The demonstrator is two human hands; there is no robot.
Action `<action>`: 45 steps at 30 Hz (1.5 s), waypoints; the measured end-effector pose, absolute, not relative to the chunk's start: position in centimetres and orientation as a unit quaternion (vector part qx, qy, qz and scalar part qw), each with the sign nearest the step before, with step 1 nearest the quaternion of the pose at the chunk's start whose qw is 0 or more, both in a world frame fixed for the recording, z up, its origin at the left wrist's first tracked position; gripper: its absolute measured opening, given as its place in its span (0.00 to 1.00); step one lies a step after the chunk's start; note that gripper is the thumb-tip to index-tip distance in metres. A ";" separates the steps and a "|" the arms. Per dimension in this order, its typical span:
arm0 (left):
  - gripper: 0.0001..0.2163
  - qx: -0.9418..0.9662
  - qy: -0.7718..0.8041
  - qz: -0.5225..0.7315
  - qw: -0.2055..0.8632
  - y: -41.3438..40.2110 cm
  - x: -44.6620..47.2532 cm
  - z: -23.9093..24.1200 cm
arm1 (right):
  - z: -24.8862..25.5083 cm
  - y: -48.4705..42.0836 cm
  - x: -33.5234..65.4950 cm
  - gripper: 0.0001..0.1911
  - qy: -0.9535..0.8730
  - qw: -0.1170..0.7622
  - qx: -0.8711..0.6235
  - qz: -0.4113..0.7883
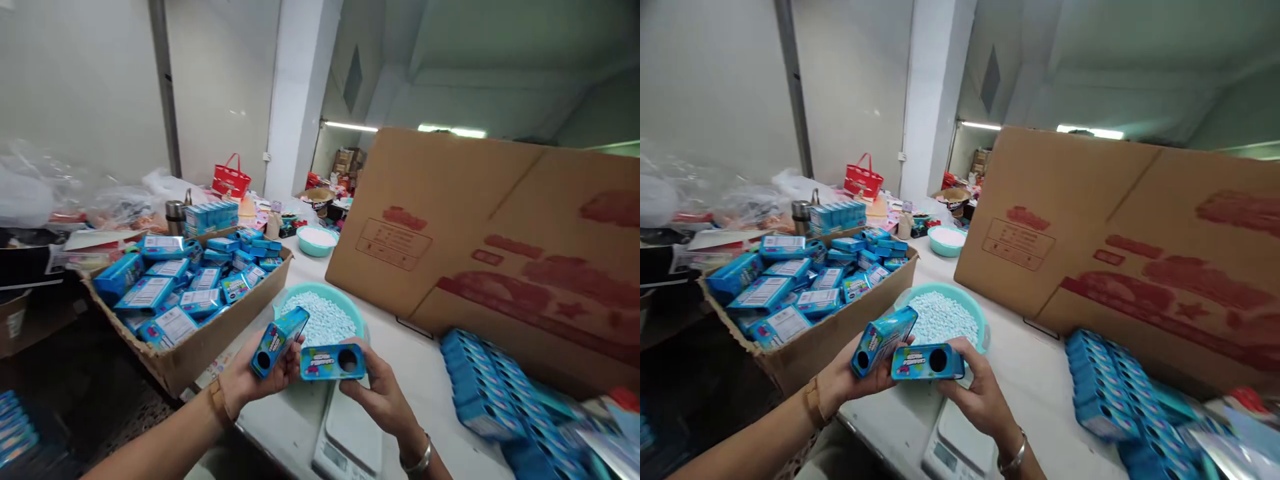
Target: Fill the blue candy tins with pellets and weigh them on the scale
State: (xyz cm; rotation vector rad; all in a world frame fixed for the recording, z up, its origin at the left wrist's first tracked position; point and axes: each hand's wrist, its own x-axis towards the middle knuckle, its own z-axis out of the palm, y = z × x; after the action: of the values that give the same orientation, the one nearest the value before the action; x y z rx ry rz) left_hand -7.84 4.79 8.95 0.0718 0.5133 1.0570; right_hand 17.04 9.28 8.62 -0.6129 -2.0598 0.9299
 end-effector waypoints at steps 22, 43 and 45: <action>0.26 0.145 0.406 0.570 0.700 6.5 1.9 1.5 | -0.4 8.3 9.5 0.56 -0.597 0.612 -0.351 0.382; 0.41 0.221 0.533 0.662 0.478 6.7 -9.3 6.1 | 1.7 16.7 6.0 0.21 -0.782 0.360 -0.380 0.338; 0.33 0.242 0.569 0.681 0.392 7.5 -11.4 6.9 | 0.7 19.8 5.0 0.15 -0.905 0.220 -0.323 0.169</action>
State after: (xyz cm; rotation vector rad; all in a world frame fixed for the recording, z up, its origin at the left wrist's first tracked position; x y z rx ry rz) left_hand -11.36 7.46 6.88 0.6156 1.4443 1.7289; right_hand 5.02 19.77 0.75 -0.8944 -2.5030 0.4681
